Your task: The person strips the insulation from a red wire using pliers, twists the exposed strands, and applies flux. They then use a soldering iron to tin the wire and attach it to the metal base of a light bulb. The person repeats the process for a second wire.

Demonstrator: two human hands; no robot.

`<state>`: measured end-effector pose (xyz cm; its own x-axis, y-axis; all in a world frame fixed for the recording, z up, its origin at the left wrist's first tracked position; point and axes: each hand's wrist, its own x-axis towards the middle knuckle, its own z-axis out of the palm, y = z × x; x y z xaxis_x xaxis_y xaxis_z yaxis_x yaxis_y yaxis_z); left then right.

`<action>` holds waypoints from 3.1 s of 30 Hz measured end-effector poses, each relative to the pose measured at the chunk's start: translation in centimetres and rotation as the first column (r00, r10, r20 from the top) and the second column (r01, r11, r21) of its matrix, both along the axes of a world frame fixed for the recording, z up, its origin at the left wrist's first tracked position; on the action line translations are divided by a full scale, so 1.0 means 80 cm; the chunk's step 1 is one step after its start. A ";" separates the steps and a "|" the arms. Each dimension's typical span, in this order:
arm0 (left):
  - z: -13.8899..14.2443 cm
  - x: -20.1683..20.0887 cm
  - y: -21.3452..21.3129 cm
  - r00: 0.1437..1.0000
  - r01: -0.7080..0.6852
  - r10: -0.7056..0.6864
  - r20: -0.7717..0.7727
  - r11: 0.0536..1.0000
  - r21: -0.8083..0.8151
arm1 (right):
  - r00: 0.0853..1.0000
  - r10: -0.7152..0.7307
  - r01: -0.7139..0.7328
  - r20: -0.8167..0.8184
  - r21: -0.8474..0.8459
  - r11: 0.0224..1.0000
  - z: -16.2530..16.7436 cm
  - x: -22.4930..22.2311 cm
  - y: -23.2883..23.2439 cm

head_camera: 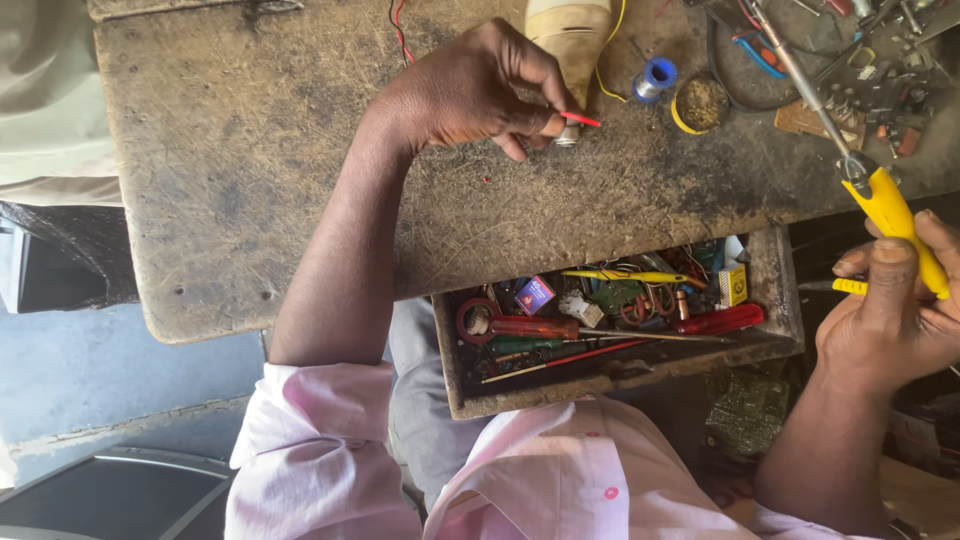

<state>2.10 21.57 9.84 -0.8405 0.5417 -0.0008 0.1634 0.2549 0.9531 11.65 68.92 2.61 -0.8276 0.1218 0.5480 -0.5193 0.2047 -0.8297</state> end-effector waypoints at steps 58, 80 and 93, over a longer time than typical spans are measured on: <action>-0.025 -0.012 0.020 0.977 -0.145 0.205 -0.065 0.851 0.504 | 0.913 0.128 0.108 -0.387 0.534 0.839 0.037 -0.017 -0.093; -0.022 -0.009 0.023 0.980 -0.144 0.190 -0.063 0.886 0.440 | 0.908 0.107 0.144 -0.405 0.541 0.829 0.045 -0.011 -0.102; -0.021 -0.009 0.021 0.972 -0.168 0.221 -0.080 0.890 0.424 | 0.895 0.113 0.165 -0.431 0.557 0.814 0.039 -0.011 -0.099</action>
